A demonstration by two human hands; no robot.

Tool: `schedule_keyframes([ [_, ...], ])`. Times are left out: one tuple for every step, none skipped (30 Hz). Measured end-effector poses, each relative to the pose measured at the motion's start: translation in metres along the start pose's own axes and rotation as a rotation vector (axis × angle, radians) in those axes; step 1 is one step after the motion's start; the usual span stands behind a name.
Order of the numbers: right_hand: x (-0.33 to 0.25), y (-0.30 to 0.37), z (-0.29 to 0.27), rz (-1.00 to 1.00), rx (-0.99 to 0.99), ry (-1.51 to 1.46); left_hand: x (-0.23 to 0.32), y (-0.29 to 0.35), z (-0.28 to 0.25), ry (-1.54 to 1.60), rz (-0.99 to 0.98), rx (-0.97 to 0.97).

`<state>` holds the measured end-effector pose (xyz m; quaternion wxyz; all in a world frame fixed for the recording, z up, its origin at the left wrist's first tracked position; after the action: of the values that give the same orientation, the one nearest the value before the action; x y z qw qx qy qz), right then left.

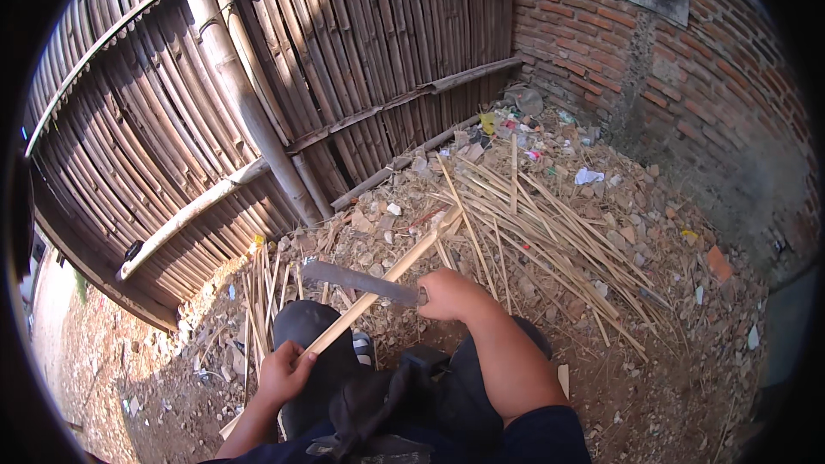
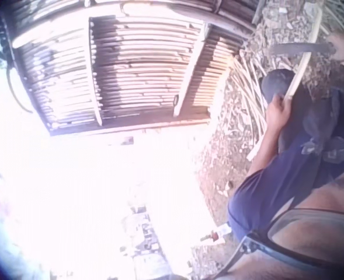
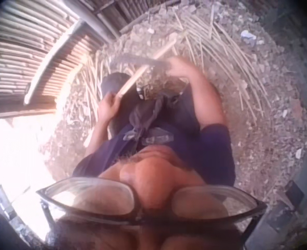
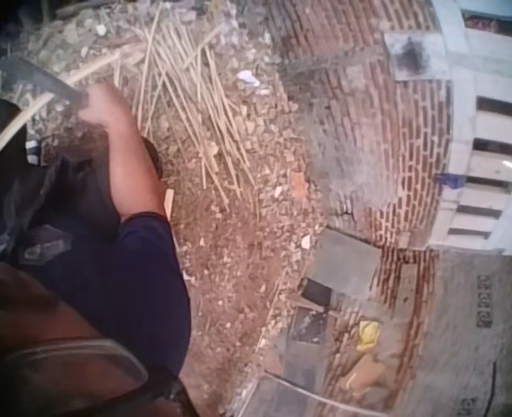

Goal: The person strips layers from a thin piece of bamboo using a large knife.

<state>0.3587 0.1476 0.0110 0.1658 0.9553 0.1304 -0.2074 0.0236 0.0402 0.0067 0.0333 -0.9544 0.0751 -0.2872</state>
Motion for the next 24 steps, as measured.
schedule_keyframes([
  [0.006,0.001,-0.008,0.043,0.105,0.028,-0.001,0.001,0.0,0.004,-0.002,0.003],
  [0.011,0.003,-0.017,0.087,0.21,0.056,-0.002,0.001,0.001,0.004,-0.005,0.003],
  [0.013,0.003,-0.018,0.086,0.208,0.056,-0.003,0.001,0.001,0.015,-0.007,0.009],
  [0.017,0.005,-0.024,0.108,0.246,0.088,-0.002,-0.001,0.001,0.031,-0.005,0.015],
  [0.019,0.006,-0.029,0.131,0.284,0.12,-0.002,-0.001,0.001,0.034,-0.003,0.016],
  [0.017,0.008,-0.028,0.133,0.286,0.123,-0.003,-0.001,0.001,0.036,-0.015,0.013],
  [0.011,0.008,-0.023,0.135,0.249,0.114,-0.004,0.0,0.001,0.035,-0.03,0.011],
  [0.004,0.007,-0.019,0.136,0.211,0.104,-0.003,0.0,0.0,0.036,-0.03,0.012],
  [-0.003,0.007,-0.017,0.149,0.168,0.117,-0.003,-0.001,0.0,0.033,-0.037,0.005],
  [-0.007,0.007,-0.015,0.15,0.168,0.118,-0.003,0.0,-0.001,0.029,-0.042,-0.005],
  [-0.012,0.006,-0.009,0.108,0.131,0.144,-0.004,0.0,-0.001,0.03,-0.043,-0.005],
  [-0.016,0.005,-0.004,0.065,0.094,0.169,-0.002,0.0,-0.001,0.024,-0.021,-0.001],
  [-0.015,0.003,-0.004,0.062,0.094,0.17,0.0,0.001,-0.001,0.017,0.001,0.005],
  [-0.009,0.003,-0.005,0.076,0.103,0.135,0.002,0.001,-0.002,0.016,-0.001,0.008],
  [-0.002,0.002,-0.007,0.09,0.111,0.1,0.004,0.001,-0.002,0.03,-0.007,0.017],
  [0.005,-0.001,-0.008,0.089,0.11,0.103,0.004,0.002,-0.002,0.047,-0.013,0.026],
  [0.015,-0.003,-0.014,0.138,0.149,0.066,0.002,0.003,-0.001,0.049,-0.014,0.027],
  [0.024,-0.004,-0.019,0.189,0.188,0.028,-0.001,0.003,0.0,0.026,-0.001,0.035],
  [0.027,-0.003,-0.023,0.243,0.194,0.006,-0.003,0.003,0.001,0.005,0.013,0.043],
  [0.028,-0.003,-0.022,0.245,0.196,0.011,-0.003,0.002,0.001,0.011,0.015,0.044],
  [0.031,-0.003,-0.018,0.247,0.193,0.026,-0.003,0.002,0.001,0.015,0.01,0.025],
  [0.026,-0.002,-0.018,0.245,0.188,0.038,-0.004,0.002,0.001,0.016,0.002,0.008],
  [0.02,0.0,-0.017,0.242,0.188,0.041,-0.005,0.001,0.001,0.017,0.0,0.011],
  [0.008,0.001,-0.013,0.181,0.14,0.067,-0.005,0.001,0.001,0.026,0.004,0.008],
])
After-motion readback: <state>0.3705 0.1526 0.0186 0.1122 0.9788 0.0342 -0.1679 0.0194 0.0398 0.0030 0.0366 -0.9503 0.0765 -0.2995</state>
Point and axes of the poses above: each hand's wrist, its own y-axis away from the middle knuckle, its own z-axis out of the palm, x = y × z, the point moved 7 cm from there along -y, towards the middle knuckle, and after that the axes turned 7 degrees about z, right-handed, at the moved point
